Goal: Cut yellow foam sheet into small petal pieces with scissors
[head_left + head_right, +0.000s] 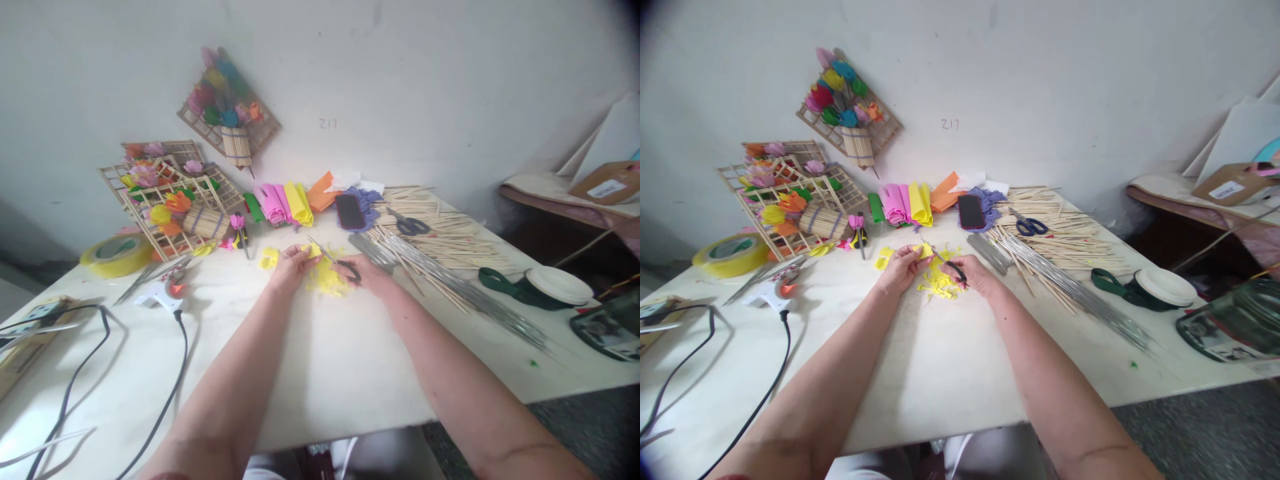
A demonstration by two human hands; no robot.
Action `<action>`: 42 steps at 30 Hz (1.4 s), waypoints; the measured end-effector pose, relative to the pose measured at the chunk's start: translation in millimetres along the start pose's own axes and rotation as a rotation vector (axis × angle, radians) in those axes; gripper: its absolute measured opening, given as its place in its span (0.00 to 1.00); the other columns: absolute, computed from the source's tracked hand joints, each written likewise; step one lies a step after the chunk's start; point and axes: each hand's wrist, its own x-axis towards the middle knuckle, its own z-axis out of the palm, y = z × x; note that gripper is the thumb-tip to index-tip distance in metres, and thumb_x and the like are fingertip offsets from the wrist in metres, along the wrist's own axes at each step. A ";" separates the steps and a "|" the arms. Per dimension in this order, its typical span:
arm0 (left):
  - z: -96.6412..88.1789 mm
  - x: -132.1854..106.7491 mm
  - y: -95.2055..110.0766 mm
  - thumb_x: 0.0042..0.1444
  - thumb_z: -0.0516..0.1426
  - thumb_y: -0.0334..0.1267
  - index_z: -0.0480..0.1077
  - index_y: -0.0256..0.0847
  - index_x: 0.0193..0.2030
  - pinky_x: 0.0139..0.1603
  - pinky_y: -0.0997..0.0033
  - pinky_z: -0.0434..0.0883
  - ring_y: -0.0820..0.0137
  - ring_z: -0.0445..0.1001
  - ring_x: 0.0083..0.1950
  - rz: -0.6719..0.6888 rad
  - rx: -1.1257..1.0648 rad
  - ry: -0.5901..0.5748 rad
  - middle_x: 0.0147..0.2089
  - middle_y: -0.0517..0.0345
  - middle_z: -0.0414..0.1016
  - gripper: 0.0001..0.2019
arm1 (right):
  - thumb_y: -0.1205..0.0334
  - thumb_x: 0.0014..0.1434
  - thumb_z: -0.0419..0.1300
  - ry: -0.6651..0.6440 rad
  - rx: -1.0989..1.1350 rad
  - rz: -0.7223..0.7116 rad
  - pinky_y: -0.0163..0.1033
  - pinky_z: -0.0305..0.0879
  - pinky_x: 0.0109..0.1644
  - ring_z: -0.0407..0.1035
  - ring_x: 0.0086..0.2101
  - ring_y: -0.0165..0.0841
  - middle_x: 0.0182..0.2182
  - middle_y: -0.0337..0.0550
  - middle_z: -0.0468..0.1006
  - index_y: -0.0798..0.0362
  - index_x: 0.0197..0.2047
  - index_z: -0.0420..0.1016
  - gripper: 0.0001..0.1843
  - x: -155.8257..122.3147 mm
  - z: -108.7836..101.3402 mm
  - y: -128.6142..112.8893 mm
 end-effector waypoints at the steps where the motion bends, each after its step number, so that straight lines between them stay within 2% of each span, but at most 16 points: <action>1: -0.4 0.2 -0.1 0.41 0.65 0.32 0.67 0.34 0.26 0.39 0.71 0.74 0.67 0.78 0.34 -0.001 0.000 -0.001 0.28 0.54 0.77 0.10 | 0.50 0.47 0.63 0.002 -0.003 -0.001 0.30 0.47 0.15 0.51 0.13 0.21 0.13 0.31 0.60 0.55 0.23 0.65 0.18 -0.6 0.4 -1.0; 7: -2.5 0.6 -0.1 0.43 0.64 0.32 0.67 0.34 0.28 0.41 0.69 0.74 0.66 0.78 0.35 -0.009 0.001 0.001 0.29 0.53 0.77 0.09 | 0.50 0.46 0.64 0.004 -0.018 0.011 0.30 0.46 0.15 0.51 0.13 0.21 0.13 0.30 0.59 0.56 0.23 0.66 0.18 -1.8 2.5 -5.4; 15: -1.0 0.1 0.8 0.47 0.62 0.30 0.65 0.34 0.26 0.40 0.70 0.75 0.66 0.78 0.36 -0.014 -0.008 -0.005 0.30 0.51 0.77 0.07 | 0.50 0.46 0.63 0.008 -0.035 0.003 0.31 0.45 0.15 0.51 0.13 0.21 0.12 0.30 0.59 0.55 0.21 0.65 0.18 -3.6 3.6 -7.7; 27: -0.3 0.1 1.4 0.47 0.62 0.31 0.65 0.34 0.27 0.40 0.70 0.75 0.66 0.78 0.36 -0.024 0.000 0.009 0.30 0.51 0.77 0.07 | 0.50 0.45 0.64 0.016 0.005 0.038 0.30 0.44 0.14 0.50 0.13 0.21 0.12 0.30 0.58 0.56 0.23 0.68 0.17 -0.3 4.2 -3.9; 33: 1.1 -0.7 2.1 0.47 0.62 0.31 0.67 0.33 0.30 0.40 0.70 0.75 0.67 0.78 0.35 -0.057 0.011 -0.026 0.29 0.51 0.77 0.06 | 0.49 0.45 0.62 0.015 0.065 0.053 0.30 0.45 0.13 0.50 0.12 0.21 0.12 0.31 0.59 0.55 0.22 0.67 0.17 3.5 3.4 1.6; 38: -0.1 0.6 0.8 0.47 0.61 0.30 0.67 0.33 0.28 0.41 0.69 0.74 0.67 0.78 0.35 -0.024 -0.016 0.007 0.28 0.54 0.76 0.05 | 0.49 0.46 0.60 0.011 0.089 0.060 0.30 0.45 0.13 0.51 0.12 0.22 0.12 0.32 0.60 0.56 0.23 0.69 0.17 8.1 2.2 8.7; 42: -0.4 0.9 1.0 0.48 0.61 0.31 0.68 0.33 0.29 0.41 0.69 0.74 0.68 0.78 0.36 -0.014 -0.007 0.016 0.30 0.52 0.76 0.05 | 0.49 0.46 0.61 0.025 0.083 0.072 0.30 0.47 0.13 0.52 0.12 0.22 0.12 0.32 0.61 0.56 0.25 0.70 0.17 8.2 2.5 10.4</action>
